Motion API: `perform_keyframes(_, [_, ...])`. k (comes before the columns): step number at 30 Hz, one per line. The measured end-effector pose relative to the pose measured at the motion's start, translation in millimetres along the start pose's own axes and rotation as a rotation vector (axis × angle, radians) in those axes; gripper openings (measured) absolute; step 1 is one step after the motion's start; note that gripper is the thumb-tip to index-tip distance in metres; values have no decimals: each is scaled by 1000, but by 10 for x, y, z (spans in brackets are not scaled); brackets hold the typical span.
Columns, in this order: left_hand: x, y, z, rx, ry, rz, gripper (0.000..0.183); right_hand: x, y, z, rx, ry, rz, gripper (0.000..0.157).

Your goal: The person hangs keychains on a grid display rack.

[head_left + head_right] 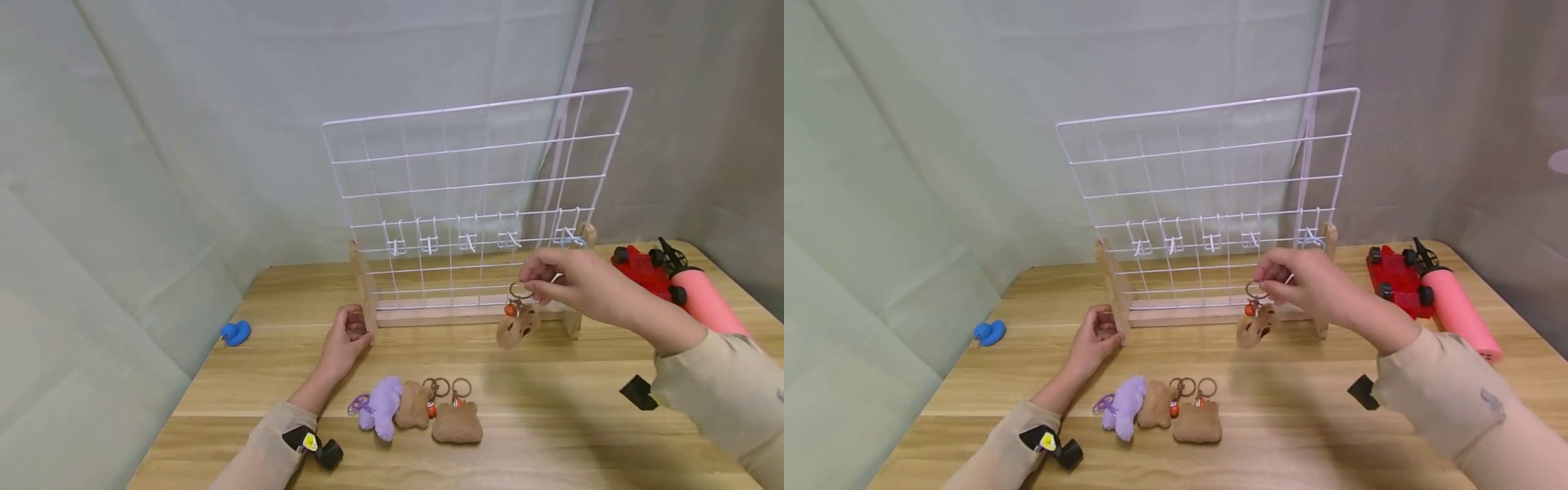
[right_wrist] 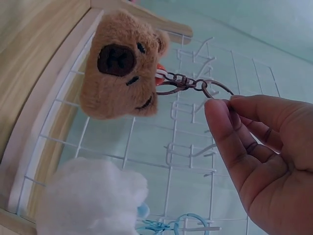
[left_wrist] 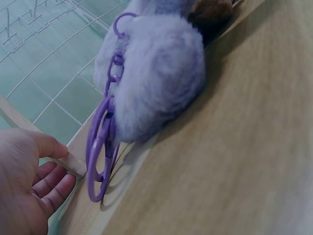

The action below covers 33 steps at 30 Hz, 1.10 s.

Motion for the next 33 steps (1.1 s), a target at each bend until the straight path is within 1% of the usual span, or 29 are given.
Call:
perform_keyframes(3, [-4, -22, 4, 2, -2, 1, 47, -39, -18, 36, 17, 14, -5, 10])
perform_keyframes(8, [3, -25, -3, 2, -1, -17, 47, -115, -31, 96, 16, 56, 27, 10])
perform_keyframes(12, [9, -26, -6, -5, 5, -23, 47, -166, -39, 126, 35, 81, 16, 9])
perform_keyframes(14, [0, -50, -8, -4, 6, -12, 47, -184, -40, 137, 46, 88, 10, 9])
perform_keyframes(17, [-29, -150, -16, -2, 9, 3, 49, -209, -41, 158, 44, 93, 2, 8])
perform_keyframes(19, [-51, -252, -23, -8, 14, 4, 50, -228, -38, 172, 39, 98, -2, 8])
perform_keyframes(23, [-70, -369, -34, -19, 20, -8, 52, -265, -23, 200, 44, 112, -16, 7])
perform_keyframes(29, [-68, -377, -35, -9, 13, -20, 51, -317, 10, 217, 81, 136, -23, 7])
perform_keyframes(33, [-64, -367, -30, -9, 13, -18, 51, -352, 24, 209, 100, 135, -28, 6])
Point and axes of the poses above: each hand's wrist, its own x-axis away from the middle knuckle, its own z-axis out of the back of the hand, y = z × x, the point moved 2 cm from there along -x, towards the middle knuckle, and after that the axes turned 10 degrees about -z, right-handed, at the moved point
